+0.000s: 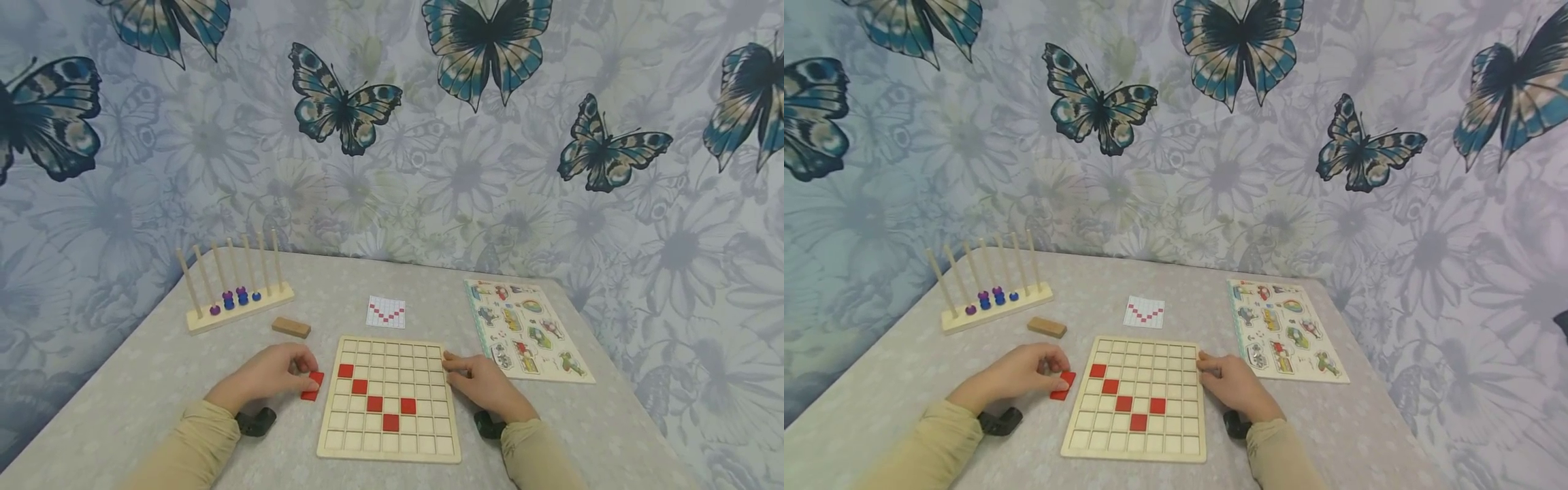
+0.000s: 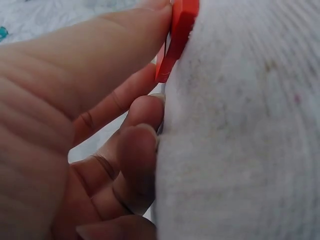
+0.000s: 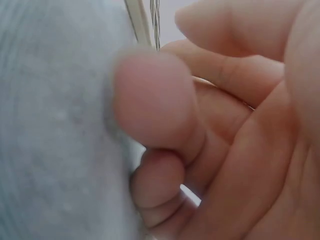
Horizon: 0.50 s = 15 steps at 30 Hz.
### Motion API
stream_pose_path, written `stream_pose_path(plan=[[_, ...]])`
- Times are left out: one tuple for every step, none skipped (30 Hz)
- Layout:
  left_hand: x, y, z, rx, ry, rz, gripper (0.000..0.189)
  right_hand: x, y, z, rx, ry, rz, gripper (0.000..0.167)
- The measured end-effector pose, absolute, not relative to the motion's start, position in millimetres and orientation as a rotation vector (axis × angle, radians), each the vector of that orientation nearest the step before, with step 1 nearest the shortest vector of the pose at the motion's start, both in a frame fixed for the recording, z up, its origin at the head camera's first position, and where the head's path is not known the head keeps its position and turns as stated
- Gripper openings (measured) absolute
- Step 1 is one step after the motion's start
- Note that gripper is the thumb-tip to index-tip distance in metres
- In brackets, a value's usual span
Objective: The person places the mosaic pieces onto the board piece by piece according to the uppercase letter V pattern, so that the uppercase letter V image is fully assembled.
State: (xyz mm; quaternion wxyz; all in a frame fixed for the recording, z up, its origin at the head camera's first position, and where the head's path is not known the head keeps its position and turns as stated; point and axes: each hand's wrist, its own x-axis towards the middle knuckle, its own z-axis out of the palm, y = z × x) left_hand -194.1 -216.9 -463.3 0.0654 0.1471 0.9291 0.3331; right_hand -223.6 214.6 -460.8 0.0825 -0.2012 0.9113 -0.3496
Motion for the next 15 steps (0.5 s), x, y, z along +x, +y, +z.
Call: stream_pose_path(plan=[[-194.1,-216.6,-462.9,0.442,2.804,1.006,0.026,-223.2,214.8,-460.9,-0.599,2.717,-1.056,0.033],[-194.0,-216.5,-462.5,0.444,2.805,1.008,0.026,-223.0,214.8,-461.0,-0.597,2.714,-1.070,0.033],[-193.8,-216.3,-461.9,0.445,2.804,1.010,0.026,-222.9,214.7,-461.3,-0.597,2.711,-1.075,0.034],[-193.6,-216.1,-461.7,0.447,2.802,1.013,0.025,-223.0,214.6,-461.6,-0.595,2.709,-1.077,0.034],[-193.2,-215.9,-461.3,0.443,2.798,1.020,0.026,-222.9,214.6,-461.7,-0.594,2.703,-1.081,0.035],[-193.0,-215.7,-461.2,0.444,2.794,1.024,0.026,-223.0,214.5,-462.1,-0.590,2.701,-1.081,0.035],[-192.5,-215.5,-460.9,0.447,2.791,1.028,0.026,-222.9,214.6,-462.3,-0.583,2.701,-1.078,0.036],[-192.3,-215.5,-460.8,0.452,2.790,1.031,0.026,-222.9,214.6,-462.5,-0.577,2.705,-1.075,0.036],[-192.4,-215.6,-461.0,0.455,2.791,1.035,0.026,-222.9,214.6,-462.8,-0.576,2.710,-1.072,0.035],[-192.4,-215.7,-460.9,0.453,2.791,1.040,0.026,-223.1,214.8,-463.2,-0.575,2.715,-1.069,0.035],[-192.3,-215.8,-460.8,0.450,2.794,1.043,0.026,-223.2,214.9,-463.4,-0.577,2.719,-1.068,0.035],[-192.3,-216.0,-460.7,0.450,2.795,1.045,0.026,-223.5,215.1,-463.7,-0.579,2.726,-1.063,0.035],[-192.3,-216.0,-460.6,0.441,2.797,1.048,0.026,-223.7,214.9,-463.6,-0.577,2.727,-1.061,0.035],[-192.4,-216.1,-460.5,0.436,2.799,1.051,0.025,-223.8,214.9,-463.4,-0.582,2.728,-1.060,0.035],[-192.4,-216.0,-460.5,0.429,2.797,1.055,0.025,-223.9,214.7,-463.3,-0.585,2.727,-1.058,0.036]])
